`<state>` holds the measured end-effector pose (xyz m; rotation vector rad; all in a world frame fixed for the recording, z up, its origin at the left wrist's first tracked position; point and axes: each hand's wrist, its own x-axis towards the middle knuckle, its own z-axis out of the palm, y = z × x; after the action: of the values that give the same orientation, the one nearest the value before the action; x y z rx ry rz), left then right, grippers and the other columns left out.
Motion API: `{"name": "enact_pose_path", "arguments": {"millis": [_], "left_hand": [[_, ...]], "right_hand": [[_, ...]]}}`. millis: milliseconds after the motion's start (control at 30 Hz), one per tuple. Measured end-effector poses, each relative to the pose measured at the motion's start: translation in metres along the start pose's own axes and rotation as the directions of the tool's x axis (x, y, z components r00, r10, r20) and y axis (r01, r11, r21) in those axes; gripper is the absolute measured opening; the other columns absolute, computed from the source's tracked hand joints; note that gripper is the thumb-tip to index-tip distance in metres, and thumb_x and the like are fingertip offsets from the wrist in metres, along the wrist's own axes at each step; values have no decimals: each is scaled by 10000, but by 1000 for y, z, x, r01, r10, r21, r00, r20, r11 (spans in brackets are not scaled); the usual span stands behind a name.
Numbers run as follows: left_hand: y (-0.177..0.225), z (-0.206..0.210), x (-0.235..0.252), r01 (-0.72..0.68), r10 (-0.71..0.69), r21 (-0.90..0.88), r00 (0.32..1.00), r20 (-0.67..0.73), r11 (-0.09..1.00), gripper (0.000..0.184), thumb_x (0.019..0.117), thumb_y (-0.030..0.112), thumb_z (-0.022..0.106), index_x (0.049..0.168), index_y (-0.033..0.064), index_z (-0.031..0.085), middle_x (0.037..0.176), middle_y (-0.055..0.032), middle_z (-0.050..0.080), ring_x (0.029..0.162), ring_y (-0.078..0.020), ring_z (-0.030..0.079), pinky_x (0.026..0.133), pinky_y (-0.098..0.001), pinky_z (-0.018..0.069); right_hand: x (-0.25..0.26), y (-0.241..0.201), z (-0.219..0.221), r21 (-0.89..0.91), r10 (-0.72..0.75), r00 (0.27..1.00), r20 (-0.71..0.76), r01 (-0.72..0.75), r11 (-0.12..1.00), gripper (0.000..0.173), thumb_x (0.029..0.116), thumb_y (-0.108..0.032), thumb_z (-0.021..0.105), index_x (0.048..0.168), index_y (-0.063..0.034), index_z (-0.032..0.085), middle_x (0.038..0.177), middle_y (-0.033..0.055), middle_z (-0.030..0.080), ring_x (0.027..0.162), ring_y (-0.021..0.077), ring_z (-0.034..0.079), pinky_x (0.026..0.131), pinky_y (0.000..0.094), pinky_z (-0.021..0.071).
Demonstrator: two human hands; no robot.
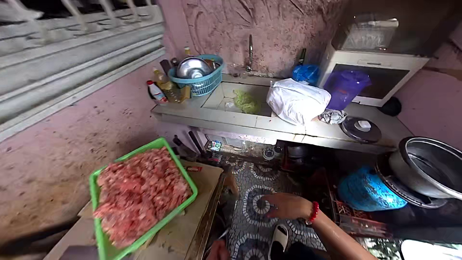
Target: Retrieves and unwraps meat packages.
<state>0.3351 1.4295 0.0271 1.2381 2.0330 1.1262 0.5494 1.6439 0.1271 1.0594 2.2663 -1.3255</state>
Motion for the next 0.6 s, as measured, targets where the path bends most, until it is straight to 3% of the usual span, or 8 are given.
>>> {"name": "enact_pose_path", "arguments": {"millis": [100, 167, 267, 333, 367, 467, 533, 600], "left_hand": [[63, 63, 63, -182, 181, -2, 976, 118, 983, 339, 966, 130, 374, 839, -84, 603, 614, -102, 531, 563, -177, 553, 566, -365, 486], [93, 88, 108, -247, 251, -47, 946, 206, 968, 357, 967, 136, 369, 828, -80, 617, 607, -107, 533, 552, -193, 557, 552, -380, 482], [126, 112, 191, -182, 216, -131, 915, 341, 975, 339, 994, 129, 346, 876, -75, 591, 633, -50, 468, 578, -131, 487, 583, -330, 443], [154, 127, 256, -206, 246, -139, 879, 408, 969, 358, 1038, 157, 358, 948, -87, 604, 661, -61, 487, 599, -143, 502, 608, -339, 466], [173, 135, 290, -248, 281, -133, 858, 430, 960, 376, 1077, 201, 398, 985, -84, 625, 680, -65, 504, 616, -143, 510, 626, -335, 471], [229, 174, 396, -519, 509, -118, 725, 464, 847, 332, 1061, 217, 522, 1041, -58, 706, 886, -165, 702, 843, -252, 687, 824, -443, 560], [261, 218, 461, -736, 705, -150, 539, 461, 661, 250, 1010, 176, 605, 1127, 7, 746, 1088, -162, 738, 1074, -296, 696, 977, -491, 539], [297, 262, 512, -855, 754, -146, 343, 561, 497, 381, 1003, 243, 636, 1325, 44, 673, 1365, -163, 649, 1350, -342, 549, 1147, -556, 391]], "right_hand": [[-4, 19, -31, 100, -92, 995, -30, 94, 991, 602, 1037, -297, 623, 1547, -46, 428, 1369, 270, 602, 1256, 417, 594, 1090, 593, 429], [-7, 43, -50, 219, -117, 990, -77, 132, 967, 598, 1034, -268, 627, 1547, -37, 426, 1334, 270, 616, 1218, 395, 612, 1073, 554, 454], [-5, 80, -79, 340, -31, 987, -158, 84, 937, 591, 1030, -234, 629, 1542, -25, 423, 1316, 259, 627, 1183, 359, 641, 1044, 515, 492], [-3, 101, -96, 356, 76, 929, -362, 62, 933, 524, 1029, -232, 616, 1495, -27, 493, 1280, 225, 665, 1136, 325, 681, 1015, 497, 532], [0, 108, -106, 339, 121, 854, -507, 68, 938, 472, 1025, -217, 612, 1447, -15, 546, 1241, 206, 690, 1102, 307, 701, 993, 486, 552], [21, 123, -153, 176, 144, 484, -863, 22, 984, 361, 1007, -184, 617, 1304, 19, 657, 1216, 196, 712, 1099, 300, 707, 974, 490, 563], [40, 130, -197, 130, 145, 278, -950, -72, 989, 346, 1000, -166, 621, 1273, 42, 669, 1269, 239, 679, 1193, 365, 659, 1031, 534, 516], [64, 138, -240, 179, 202, 137, -970, -164, 970, 378, 1014, -197, 601, 1296, 48, 657, 1362, 261, 626, 1317, 419, 569, 1107, 569, 441]]}}
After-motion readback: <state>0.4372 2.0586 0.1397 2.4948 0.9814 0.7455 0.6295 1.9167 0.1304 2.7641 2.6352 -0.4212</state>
